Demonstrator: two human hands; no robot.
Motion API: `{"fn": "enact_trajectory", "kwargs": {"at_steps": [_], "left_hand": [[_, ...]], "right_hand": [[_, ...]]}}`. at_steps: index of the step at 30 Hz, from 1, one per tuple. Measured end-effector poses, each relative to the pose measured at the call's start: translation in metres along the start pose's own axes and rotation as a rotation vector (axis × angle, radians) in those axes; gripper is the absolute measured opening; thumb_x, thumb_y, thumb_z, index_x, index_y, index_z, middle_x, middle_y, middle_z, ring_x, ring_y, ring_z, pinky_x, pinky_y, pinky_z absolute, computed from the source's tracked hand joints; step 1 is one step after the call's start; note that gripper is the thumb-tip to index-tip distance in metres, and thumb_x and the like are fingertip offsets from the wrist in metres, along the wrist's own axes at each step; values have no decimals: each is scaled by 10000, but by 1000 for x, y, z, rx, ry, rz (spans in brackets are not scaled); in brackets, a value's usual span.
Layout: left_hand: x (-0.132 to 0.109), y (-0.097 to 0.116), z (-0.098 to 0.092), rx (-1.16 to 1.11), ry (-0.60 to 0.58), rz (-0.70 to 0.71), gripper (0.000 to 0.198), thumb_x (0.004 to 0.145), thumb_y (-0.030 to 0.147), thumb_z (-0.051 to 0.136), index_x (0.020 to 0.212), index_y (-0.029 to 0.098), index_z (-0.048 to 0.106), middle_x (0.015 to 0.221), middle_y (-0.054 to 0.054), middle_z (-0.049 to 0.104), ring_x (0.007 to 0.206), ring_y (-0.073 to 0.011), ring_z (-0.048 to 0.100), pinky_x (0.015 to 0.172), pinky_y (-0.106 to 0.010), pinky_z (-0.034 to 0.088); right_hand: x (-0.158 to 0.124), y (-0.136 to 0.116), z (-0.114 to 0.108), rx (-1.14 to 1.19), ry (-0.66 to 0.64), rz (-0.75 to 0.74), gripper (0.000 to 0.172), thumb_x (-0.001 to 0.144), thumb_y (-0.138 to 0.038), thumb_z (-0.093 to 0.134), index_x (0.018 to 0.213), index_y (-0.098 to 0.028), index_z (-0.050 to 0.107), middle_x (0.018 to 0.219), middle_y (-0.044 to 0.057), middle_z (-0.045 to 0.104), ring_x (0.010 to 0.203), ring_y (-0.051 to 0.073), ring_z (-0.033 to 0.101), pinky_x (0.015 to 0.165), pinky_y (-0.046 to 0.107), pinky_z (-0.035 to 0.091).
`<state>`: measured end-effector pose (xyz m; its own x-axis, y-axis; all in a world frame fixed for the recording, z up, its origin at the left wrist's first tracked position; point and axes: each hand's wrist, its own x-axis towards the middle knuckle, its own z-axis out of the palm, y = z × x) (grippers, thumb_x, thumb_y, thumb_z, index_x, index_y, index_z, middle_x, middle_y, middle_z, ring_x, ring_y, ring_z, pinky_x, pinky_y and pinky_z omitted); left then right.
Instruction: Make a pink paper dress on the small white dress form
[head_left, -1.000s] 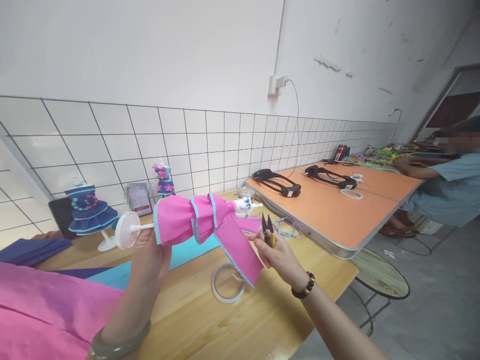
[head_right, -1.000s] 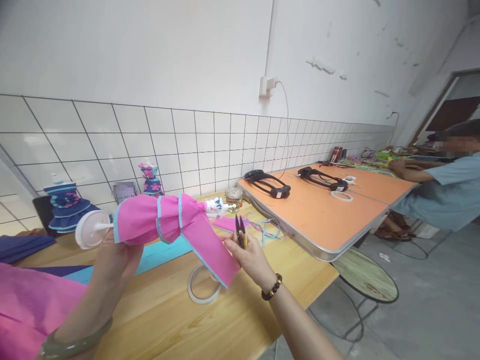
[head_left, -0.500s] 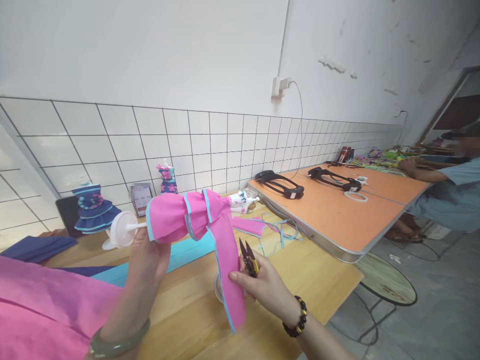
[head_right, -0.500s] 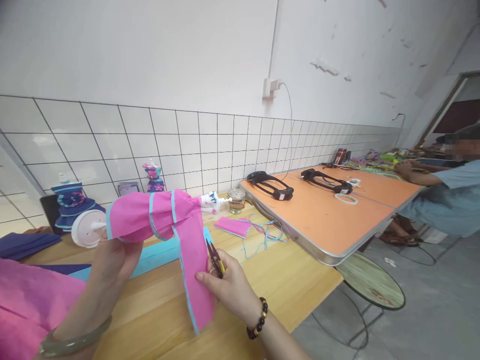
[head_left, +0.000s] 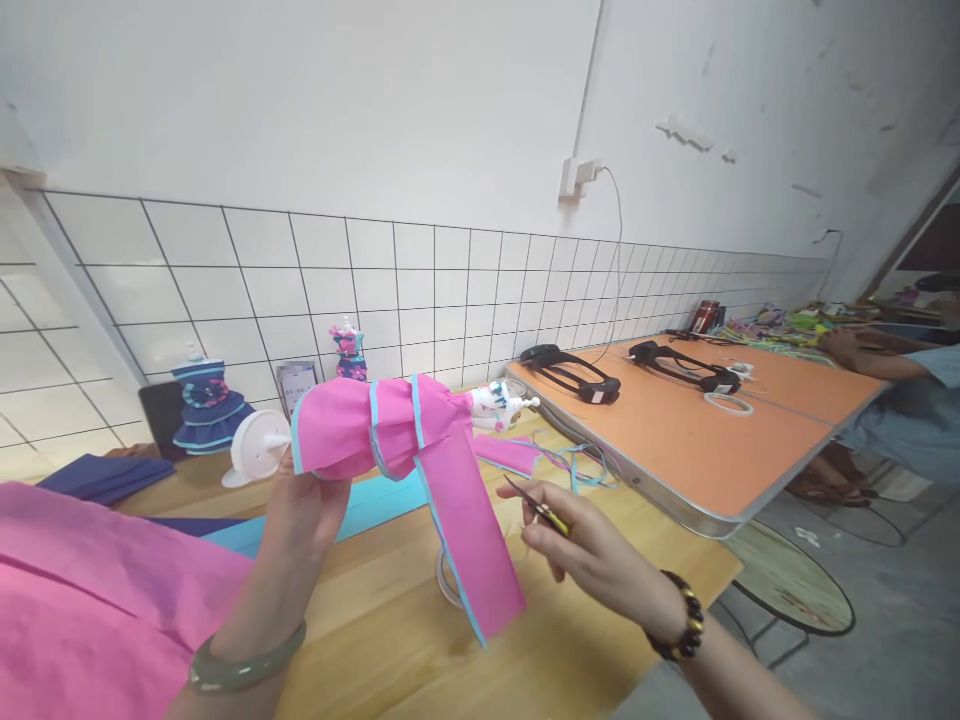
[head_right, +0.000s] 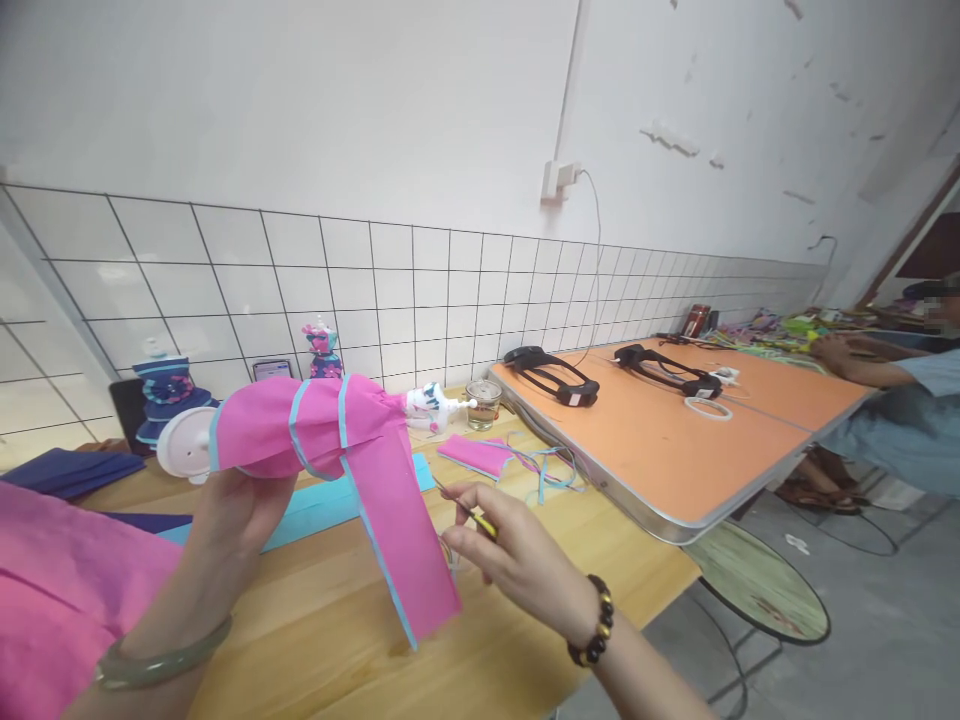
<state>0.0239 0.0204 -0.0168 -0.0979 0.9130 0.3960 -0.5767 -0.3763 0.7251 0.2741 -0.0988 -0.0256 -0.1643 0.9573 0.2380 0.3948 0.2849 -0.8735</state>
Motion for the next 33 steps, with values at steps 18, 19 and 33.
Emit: {"fn": "enact_trajectory", "kwargs": {"at_steps": [18,19,33], "left_hand": [[-2,-5,2,-114,52,-38,219,544,329,811,701,242,686,891,10,726,929,-187,631,769,-254,537],[-2,-5,2,-107,57,-36,196,559,325,802,699,252,687,880,14,727,930,-189,633,761,-255,537],[-5,-3,6,-103,71,-39,203,556,345,807,688,244,691,821,2,722,887,-200,639,752,-273,543]], "right_hand": [[8,-76,-49,-772,-7,14,329,933,-472,361,893,-218,566,646,-17,579,559,126,510,510,238,378],[8,-77,-49,-782,-4,-21,312,934,-456,377,885,-220,577,660,-16,592,566,124,519,510,235,379],[18,-73,-47,-970,239,-365,205,825,-385,627,808,-183,595,677,-3,642,545,116,573,493,221,385]]}}
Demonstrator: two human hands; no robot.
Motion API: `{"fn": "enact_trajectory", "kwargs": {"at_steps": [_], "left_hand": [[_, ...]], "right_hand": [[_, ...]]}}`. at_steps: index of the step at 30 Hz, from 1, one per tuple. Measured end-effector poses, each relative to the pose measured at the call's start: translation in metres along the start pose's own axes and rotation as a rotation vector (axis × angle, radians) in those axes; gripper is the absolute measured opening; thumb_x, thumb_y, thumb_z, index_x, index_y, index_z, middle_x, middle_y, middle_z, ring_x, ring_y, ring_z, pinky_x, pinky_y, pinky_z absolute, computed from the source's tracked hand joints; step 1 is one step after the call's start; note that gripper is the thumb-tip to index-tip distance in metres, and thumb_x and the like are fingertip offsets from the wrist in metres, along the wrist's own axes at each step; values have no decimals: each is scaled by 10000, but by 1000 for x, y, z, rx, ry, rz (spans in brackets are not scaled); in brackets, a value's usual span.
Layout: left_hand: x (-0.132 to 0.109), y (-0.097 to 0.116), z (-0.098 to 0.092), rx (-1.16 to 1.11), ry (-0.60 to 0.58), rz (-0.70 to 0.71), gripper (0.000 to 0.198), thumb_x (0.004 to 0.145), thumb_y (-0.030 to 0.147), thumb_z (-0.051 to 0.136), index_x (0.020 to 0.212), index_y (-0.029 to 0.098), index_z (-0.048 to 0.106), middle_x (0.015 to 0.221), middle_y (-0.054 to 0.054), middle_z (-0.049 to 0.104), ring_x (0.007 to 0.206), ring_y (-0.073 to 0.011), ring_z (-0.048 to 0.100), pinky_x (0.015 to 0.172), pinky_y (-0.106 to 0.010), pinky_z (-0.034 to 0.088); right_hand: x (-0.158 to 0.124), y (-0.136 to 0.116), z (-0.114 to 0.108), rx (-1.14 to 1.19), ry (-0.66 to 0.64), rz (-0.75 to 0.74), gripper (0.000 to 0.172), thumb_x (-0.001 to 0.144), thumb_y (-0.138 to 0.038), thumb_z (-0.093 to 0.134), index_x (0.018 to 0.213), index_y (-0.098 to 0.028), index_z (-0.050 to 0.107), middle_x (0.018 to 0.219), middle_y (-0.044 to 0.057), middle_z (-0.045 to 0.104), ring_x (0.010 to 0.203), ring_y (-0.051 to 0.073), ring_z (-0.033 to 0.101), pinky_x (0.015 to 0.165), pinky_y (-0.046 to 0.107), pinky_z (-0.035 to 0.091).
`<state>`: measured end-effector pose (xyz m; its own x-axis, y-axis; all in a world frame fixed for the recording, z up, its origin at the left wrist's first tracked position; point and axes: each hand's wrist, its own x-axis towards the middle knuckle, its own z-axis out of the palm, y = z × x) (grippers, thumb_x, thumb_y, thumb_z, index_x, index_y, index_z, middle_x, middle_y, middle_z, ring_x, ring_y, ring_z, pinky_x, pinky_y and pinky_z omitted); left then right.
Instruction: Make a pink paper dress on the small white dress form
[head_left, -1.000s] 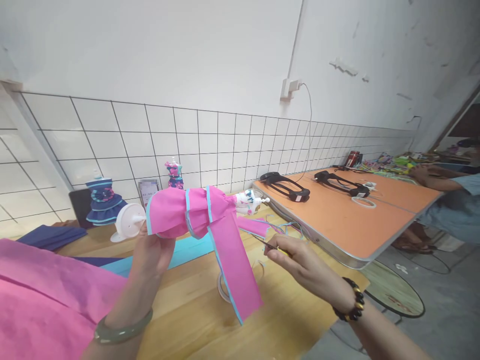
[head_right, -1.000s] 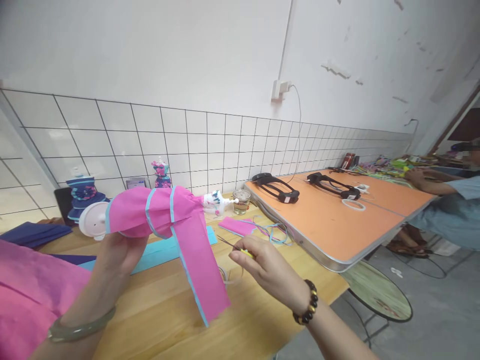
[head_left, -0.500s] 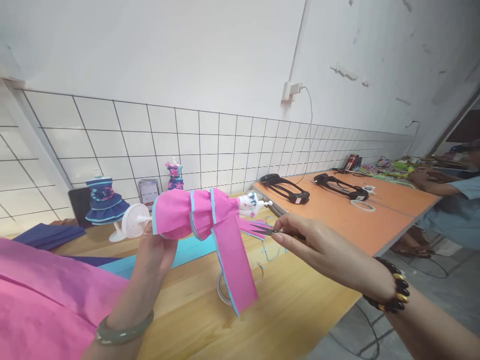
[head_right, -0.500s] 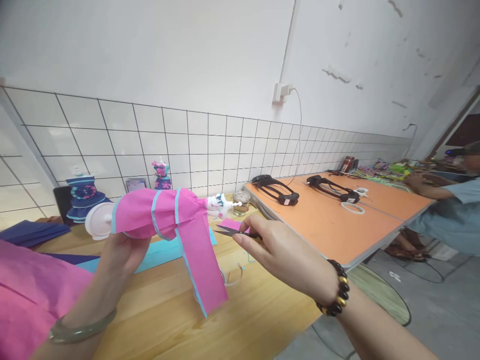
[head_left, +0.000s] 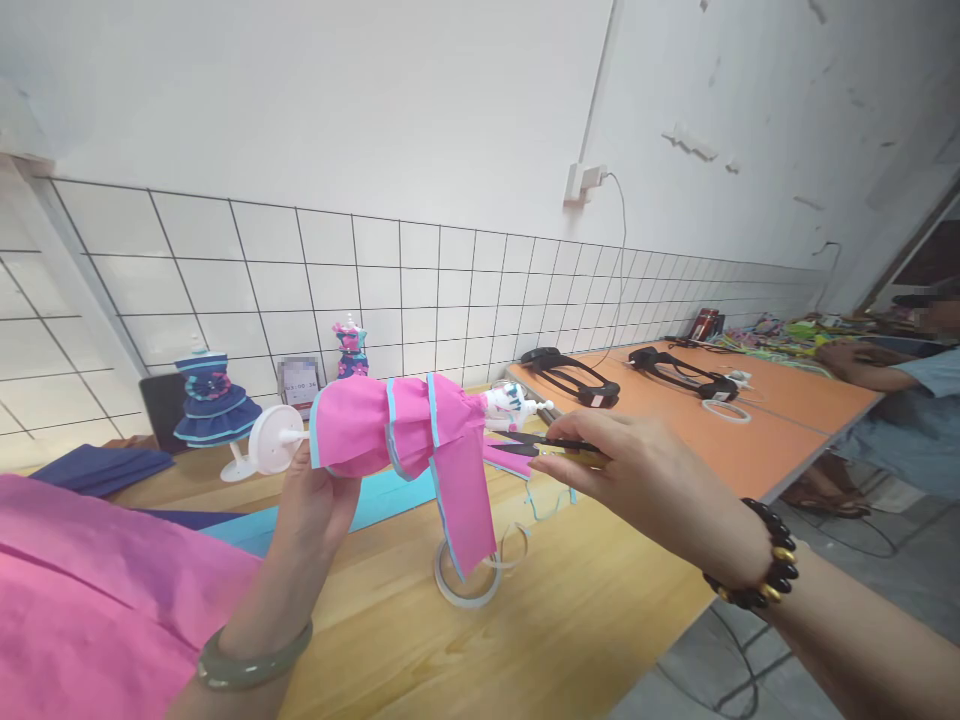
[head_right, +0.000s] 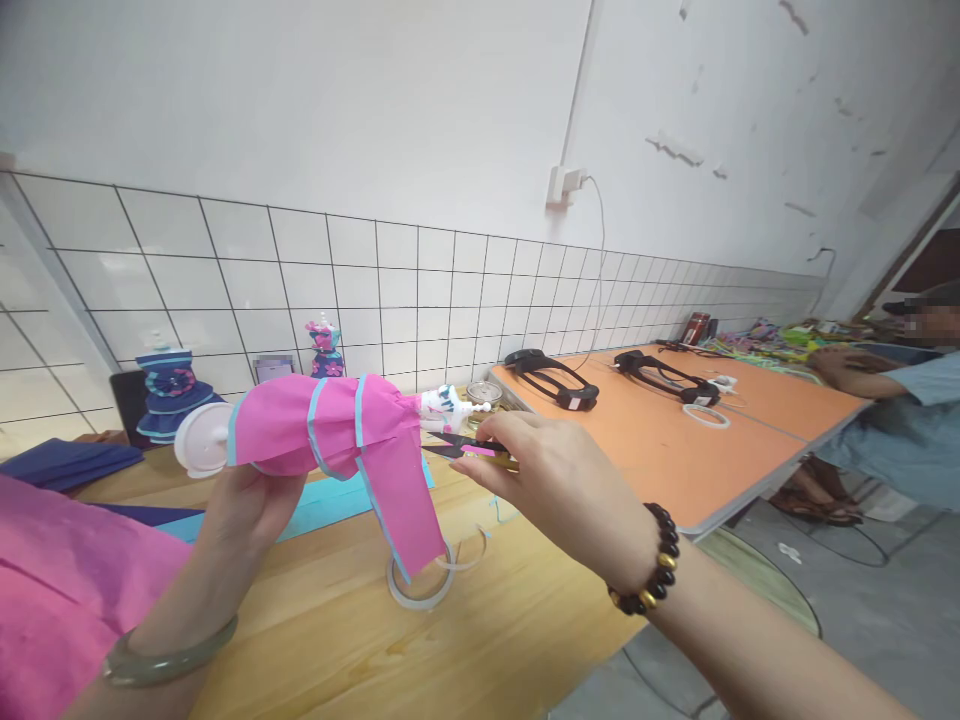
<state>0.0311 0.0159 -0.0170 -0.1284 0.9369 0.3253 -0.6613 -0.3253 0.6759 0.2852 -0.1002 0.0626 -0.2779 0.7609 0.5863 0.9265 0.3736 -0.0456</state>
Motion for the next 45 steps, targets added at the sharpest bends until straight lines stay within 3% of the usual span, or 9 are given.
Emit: {"fn": "enact_trajectory", "kwargs": {"at_steps": [7,13,18,22,28,37,45], "left_hand": [[0,7,0,-48,-38,7,238,503,293,830,677,235,679,907,-1,727,979,-206,616,775,-259,547],[-3,10,0,-50,-56,-14,174,567,218,775,676,298,665,899,33,727,1046,-225,601,773,-292,561],[-2,10,0,-24,-59,-11,176,564,224,766,701,270,665,928,9,723,1062,-251,591,749,-307,566],[-2,12,2,-23,-64,-2,188,569,270,786,714,264,668,937,-5,723,1085,-251,575,770,-305,558],[-5,15,8,44,-79,13,166,582,344,788,692,303,670,904,-14,725,1115,-273,553,747,-335,557],[-4,12,6,39,-63,11,225,531,368,820,626,224,676,689,22,695,765,-156,623,769,-247,530],[-7,15,13,40,-32,-3,264,484,348,834,629,214,659,806,-2,708,829,-204,626,702,-279,537]], "right_hand": [[-1,3,11,79,-6,74,228,842,-405,597,780,-187,603,649,1,623,548,116,545,504,225,384],[2,11,27,321,-36,131,305,852,-485,545,826,-188,611,683,10,616,561,114,505,497,229,381],[4,16,33,459,-55,108,294,833,-475,577,872,-187,625,753,20,633,600,112,502,521,222,405],[2,16,30,443,-29,75,281,827,-454,597,884,-182,635,718,11,627,548,95,459,489,215,377],[2,13,22,363,-20,43,291,847,-455,569,890,-178,646,736,23,648,564,99,500,509,217,385],[7,5,9,277,-81,13,279,858,-443,562,871,-185,667,694,12,645,546,94,511,503,208,364],[11,-2,1,226,-149,52,282,860,-430,563,818,-177,681,576,-14,593,479,80,438,454,207,307]]}}
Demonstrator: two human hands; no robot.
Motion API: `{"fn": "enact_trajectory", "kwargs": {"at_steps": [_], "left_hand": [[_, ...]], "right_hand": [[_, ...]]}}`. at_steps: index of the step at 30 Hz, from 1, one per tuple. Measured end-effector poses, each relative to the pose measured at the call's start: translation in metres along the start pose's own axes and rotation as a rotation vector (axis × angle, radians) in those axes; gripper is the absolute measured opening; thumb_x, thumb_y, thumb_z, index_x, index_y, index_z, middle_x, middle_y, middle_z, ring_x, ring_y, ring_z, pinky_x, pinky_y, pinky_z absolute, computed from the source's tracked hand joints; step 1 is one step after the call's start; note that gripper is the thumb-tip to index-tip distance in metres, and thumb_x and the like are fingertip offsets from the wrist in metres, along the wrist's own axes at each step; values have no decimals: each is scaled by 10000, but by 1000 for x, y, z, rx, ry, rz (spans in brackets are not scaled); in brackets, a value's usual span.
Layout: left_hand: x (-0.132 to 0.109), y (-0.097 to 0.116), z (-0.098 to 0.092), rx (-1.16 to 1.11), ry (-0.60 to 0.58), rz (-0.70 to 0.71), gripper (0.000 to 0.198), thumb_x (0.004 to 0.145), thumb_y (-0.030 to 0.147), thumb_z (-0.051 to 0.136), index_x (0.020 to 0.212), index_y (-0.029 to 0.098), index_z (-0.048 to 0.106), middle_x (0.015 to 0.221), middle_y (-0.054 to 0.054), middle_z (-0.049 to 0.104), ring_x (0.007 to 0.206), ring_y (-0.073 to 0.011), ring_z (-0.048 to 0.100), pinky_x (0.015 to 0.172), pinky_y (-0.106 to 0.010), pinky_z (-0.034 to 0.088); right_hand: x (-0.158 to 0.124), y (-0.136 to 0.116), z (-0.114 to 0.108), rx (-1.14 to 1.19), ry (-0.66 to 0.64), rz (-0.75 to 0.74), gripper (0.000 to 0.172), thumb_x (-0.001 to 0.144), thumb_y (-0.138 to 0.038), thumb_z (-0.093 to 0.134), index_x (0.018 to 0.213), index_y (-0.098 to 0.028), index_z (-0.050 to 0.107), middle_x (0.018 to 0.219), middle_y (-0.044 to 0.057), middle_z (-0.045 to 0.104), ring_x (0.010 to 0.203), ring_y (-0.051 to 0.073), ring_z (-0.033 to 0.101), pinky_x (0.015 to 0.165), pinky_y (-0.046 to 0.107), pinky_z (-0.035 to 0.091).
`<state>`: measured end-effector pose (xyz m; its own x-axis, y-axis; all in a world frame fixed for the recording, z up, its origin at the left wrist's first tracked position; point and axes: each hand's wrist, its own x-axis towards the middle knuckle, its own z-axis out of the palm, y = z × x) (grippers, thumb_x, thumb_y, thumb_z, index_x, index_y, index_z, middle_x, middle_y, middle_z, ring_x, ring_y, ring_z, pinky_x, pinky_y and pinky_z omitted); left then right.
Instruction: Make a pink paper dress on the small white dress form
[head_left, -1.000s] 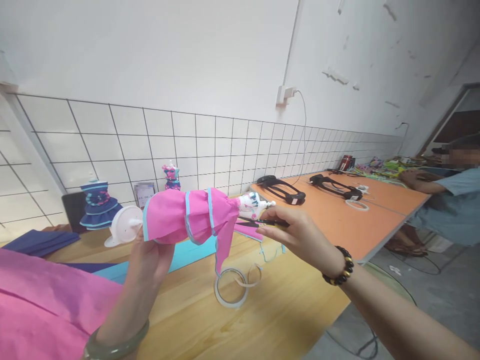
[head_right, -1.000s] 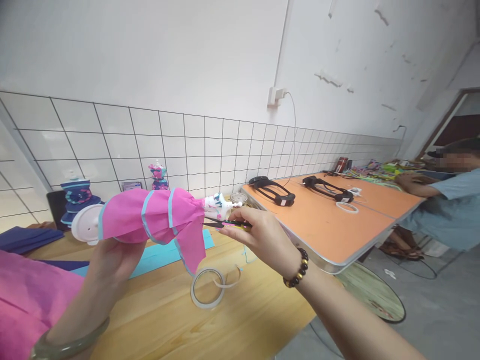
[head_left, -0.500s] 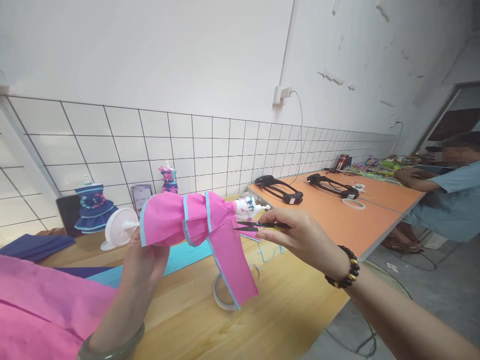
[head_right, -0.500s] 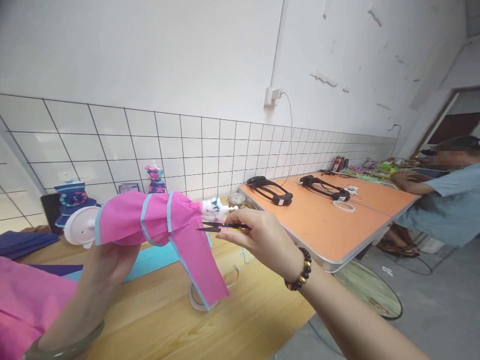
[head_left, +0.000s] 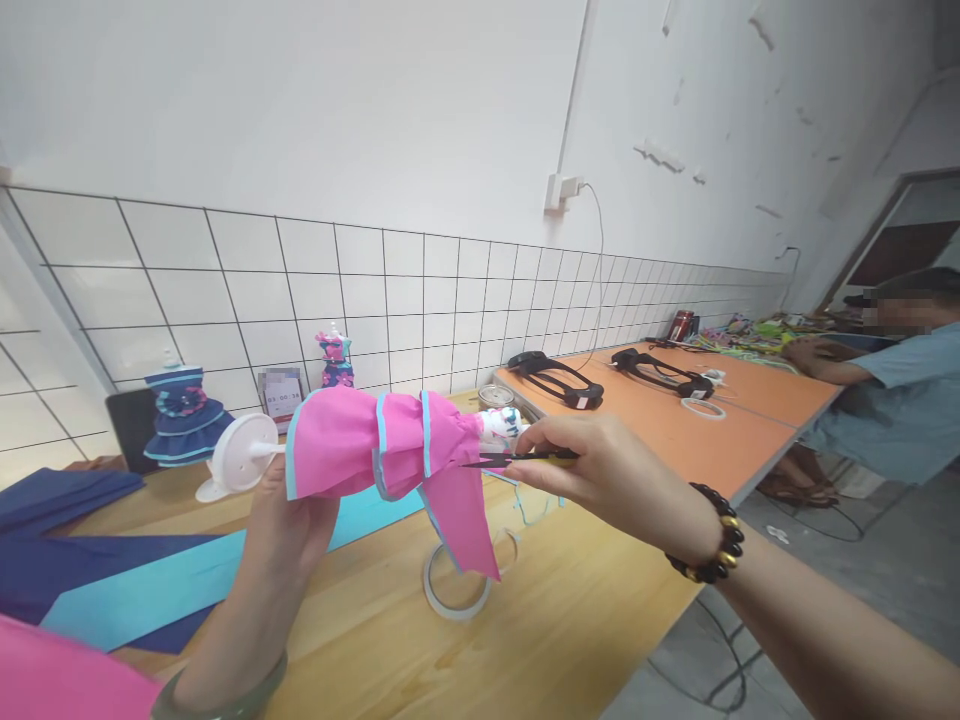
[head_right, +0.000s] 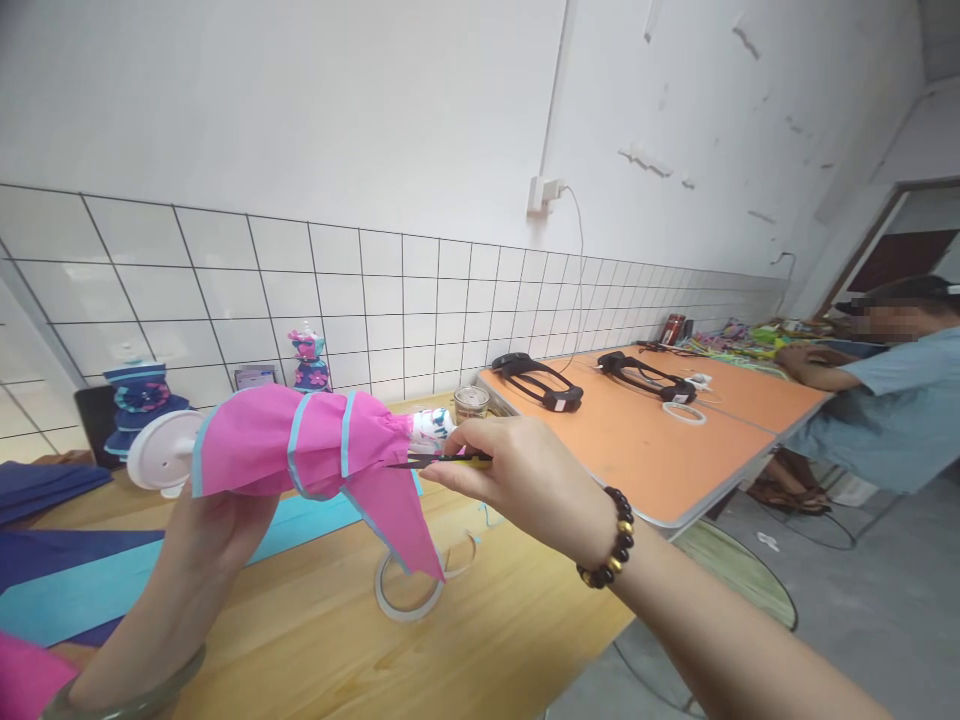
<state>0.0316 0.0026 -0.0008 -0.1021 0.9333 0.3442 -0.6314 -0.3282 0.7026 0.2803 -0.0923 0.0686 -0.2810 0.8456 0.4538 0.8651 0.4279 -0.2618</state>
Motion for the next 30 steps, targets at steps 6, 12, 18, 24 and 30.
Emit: {"fn": "enact_trajectory", "kwargs": {"at_steps": [6,12,18,24,30], "left_hand": [[0,-1,-3,-9,-22,-27,268,515,358,826,662,197,668,919,-24,715,827,-201,616,688,-270,532],[1,2,1,-10,-25,-7,288,579,331,795,814,201,692,920,-15,719,906,-209,615,733,-263,534],[2,2,2,-28,-16,5,289,631,322,762,888,207,696,972,-15,717,921,-216,621,792,-300,528],[2,0,-5,-4,-21,-7,344,638,307,751,959,197,693,988,-27,714,834,-199,624,758,-300,533],[2,0,-4,-13,-12,-6,320,611,326,772,896,203,697,915,-25,721,887,-225,625,774,-307,531]], "right_hand": [[1,-4,-2,-33,4,-7,270,852,-414,576,773,-176,676,536,-17,573,463,81,433,444,205,297],[0,-8,-3,-79,26,-3,240,825,-398,620,781,-168,671,566,-10,610,486,85,496,469,207,322],[0,-11,1,-123,57,-6,244,831,-407,615,799,-175,686,610,-2,639,527,96,534,495,219,329],[-1,-12,3,-140,100,-2,261,831,-428,607,784,-181,678,592,-1,628,500,98,518,484,222,312],[-2,-14,4,-155,128,-37,277,833,-443,599,761,-183,665,582,-10,627,485,90,512,481,221,312]]}}
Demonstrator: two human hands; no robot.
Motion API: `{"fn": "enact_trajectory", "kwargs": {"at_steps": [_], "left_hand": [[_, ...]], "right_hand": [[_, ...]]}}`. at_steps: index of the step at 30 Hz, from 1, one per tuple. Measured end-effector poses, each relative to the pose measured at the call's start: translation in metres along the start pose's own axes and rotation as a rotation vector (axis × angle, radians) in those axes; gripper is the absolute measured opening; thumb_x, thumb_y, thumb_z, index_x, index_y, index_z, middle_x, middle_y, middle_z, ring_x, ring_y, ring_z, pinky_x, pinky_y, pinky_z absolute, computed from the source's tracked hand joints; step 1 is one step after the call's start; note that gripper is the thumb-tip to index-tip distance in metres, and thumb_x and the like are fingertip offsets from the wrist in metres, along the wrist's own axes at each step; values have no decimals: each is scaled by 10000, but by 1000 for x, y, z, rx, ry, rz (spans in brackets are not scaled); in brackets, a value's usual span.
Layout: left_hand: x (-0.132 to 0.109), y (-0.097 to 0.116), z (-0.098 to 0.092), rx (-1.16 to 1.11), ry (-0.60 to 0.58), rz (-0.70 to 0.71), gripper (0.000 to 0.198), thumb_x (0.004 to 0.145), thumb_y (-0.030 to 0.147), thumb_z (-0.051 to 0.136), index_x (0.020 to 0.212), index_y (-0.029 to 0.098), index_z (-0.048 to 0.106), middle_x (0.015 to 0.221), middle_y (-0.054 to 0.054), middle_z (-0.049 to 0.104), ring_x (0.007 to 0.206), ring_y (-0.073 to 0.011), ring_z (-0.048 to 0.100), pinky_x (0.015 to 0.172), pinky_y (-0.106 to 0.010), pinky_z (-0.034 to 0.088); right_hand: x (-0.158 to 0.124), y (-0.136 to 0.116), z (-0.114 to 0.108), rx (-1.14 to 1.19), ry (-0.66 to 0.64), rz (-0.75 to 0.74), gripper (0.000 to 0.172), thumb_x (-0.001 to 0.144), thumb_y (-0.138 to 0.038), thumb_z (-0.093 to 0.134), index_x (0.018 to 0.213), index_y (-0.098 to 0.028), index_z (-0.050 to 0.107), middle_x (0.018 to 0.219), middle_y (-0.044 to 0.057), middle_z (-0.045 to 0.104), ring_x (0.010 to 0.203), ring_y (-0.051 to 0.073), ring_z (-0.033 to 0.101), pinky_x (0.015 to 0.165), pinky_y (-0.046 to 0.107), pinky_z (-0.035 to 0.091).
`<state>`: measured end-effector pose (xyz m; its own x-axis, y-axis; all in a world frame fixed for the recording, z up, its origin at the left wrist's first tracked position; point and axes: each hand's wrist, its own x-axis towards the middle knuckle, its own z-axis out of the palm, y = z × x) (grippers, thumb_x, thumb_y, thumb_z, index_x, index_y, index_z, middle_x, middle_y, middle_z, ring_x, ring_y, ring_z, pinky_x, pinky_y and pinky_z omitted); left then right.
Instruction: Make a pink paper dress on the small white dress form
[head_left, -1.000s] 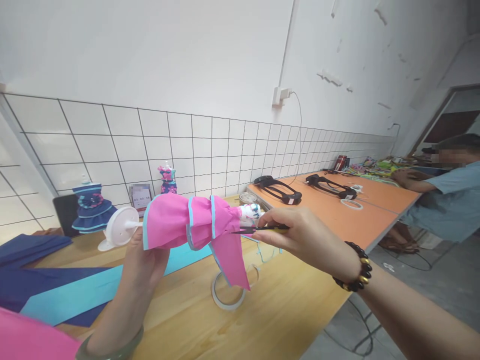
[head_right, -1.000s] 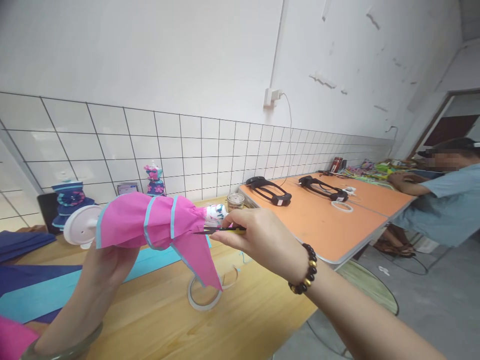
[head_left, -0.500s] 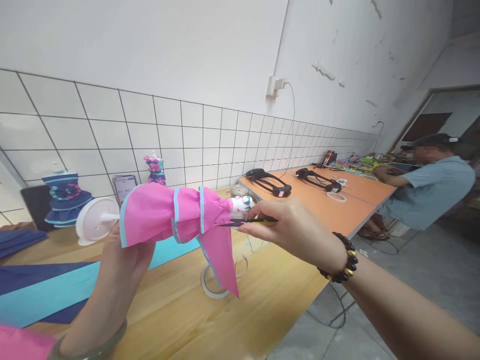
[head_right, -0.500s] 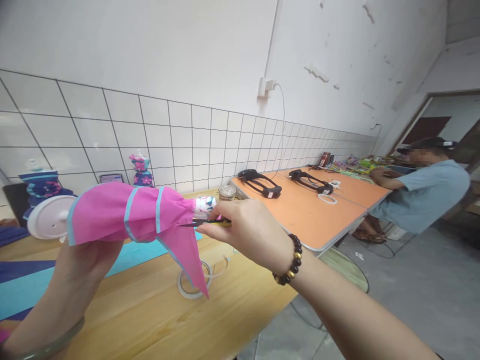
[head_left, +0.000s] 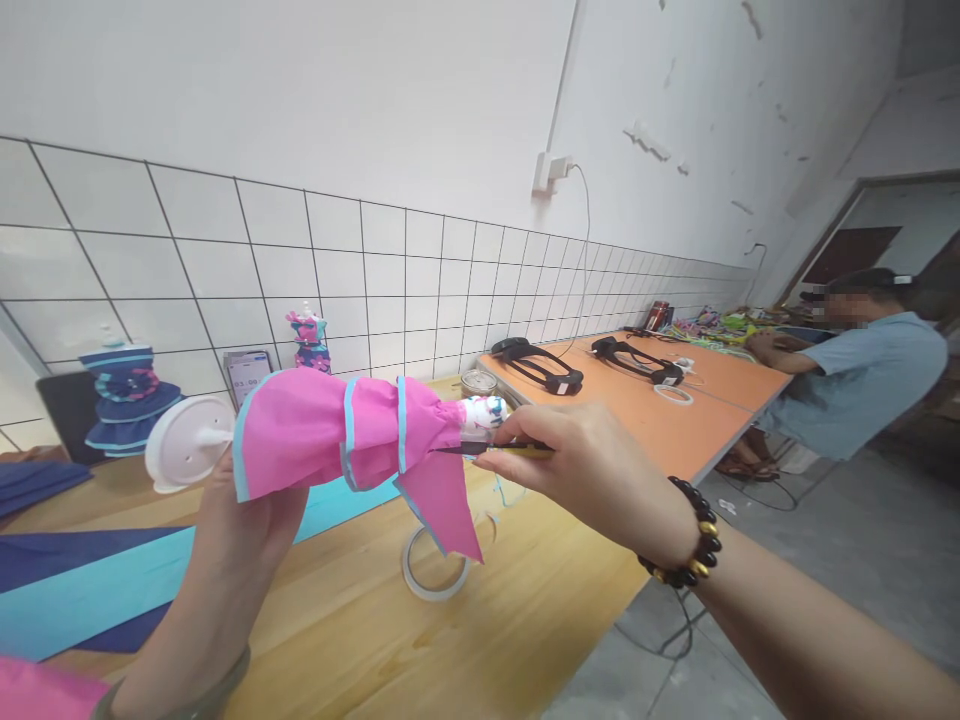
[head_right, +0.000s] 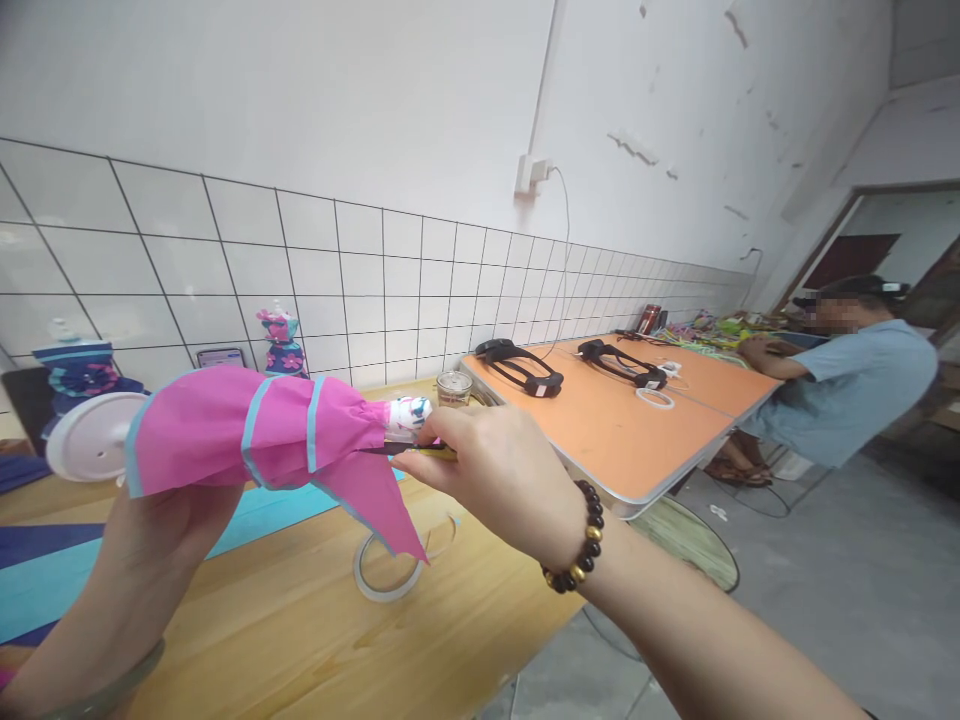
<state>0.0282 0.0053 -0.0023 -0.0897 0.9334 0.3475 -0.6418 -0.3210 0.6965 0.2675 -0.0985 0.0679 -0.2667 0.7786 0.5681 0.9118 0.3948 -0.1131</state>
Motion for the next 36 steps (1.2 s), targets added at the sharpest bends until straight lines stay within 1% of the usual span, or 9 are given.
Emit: {"fn": "enact_trajectory", "kwargs": {"at_steps": [6,12,17,21,24,29,32,34,36], "left_hand": [[0,0,0,18,-21,8,336,634,316,752,947,209,691,1050,-31,703,988,-250,607,803,-316,536],[-1,1,2,17,-13,16,435,585,331,780,987,193,687,1075,-39,698,999,-247,602,748,-286,550],[2,0,-1,14,4,18,362,595,319,777,927,198,697,1067,-40,701,977,-245,603,736,-292,540],[6,-4,-8,-28,40,15,318,502,339,825,748,191,688,990,-28,719,941,-223,613,656,-238,531],[9,-9,-13,-57,74,-5,359,469,317,833,781,202,698,989,-19,721,918,-200,620,687,-229,536],[13,-13,-18,-88,106,-24,334,520,297,811,826,212,706,961,-2,731,872,-173,634,686,-212,537],[14,-15,-20,-117,135,-34,317,567,276,790,866,221,702,904,14,740,818,-153,641,689,-211,538],[14,-16,-20,-128,146,-45,265,595,266,772,846,218,702,867,10,743,797,-149,643,691,-213,538],[13,-16,-20,-129,143,-54,220,610,263,759,816,209,702,849,1,743,798,-153,645,685,-217,539]], "right_hand": [[-2,-1,0,-7,-6,11,240,827,-405,620,753,-181,665,567,-8,625,482,94,515,471,219,295],[-2,1,0,3,-29,14,206,822,-364,637,729,-181,654,560,-16,626,481,90,510,479,219,296],[-1,1,1,28,-41,20,170,818,-341,642,751,-186,661,587,-18,642,490,87,519,491,214,309],[-2,3,6,76,-54,64,222,811,-412,633,806,-193,665,605,-18,623,491,87,494,480,209,308],[-7,7,11,160,-65,119,256,826,-441,599,813,-191,653,606,-17,602,501,91,479,474,207,319],[-14,21,28,331,-87,224,346,848,-506,523,788,-185,637,644,3,592,532,108,468,481,224,360],[-17,29,45,522,-107,305,358,808,-497,579,986,-193,645,783,31,640,640,138,540,548,243,440],[-18,31,61,723,-141,351,475,732,-467,672,1121,-202,612,1012,69,651,828,180,590,674,277,498],[-21,29,80,882,-148,405,529,680,-426,718,1152,-214,610,1138,79,622,942,205,586,778,315,504]]}}
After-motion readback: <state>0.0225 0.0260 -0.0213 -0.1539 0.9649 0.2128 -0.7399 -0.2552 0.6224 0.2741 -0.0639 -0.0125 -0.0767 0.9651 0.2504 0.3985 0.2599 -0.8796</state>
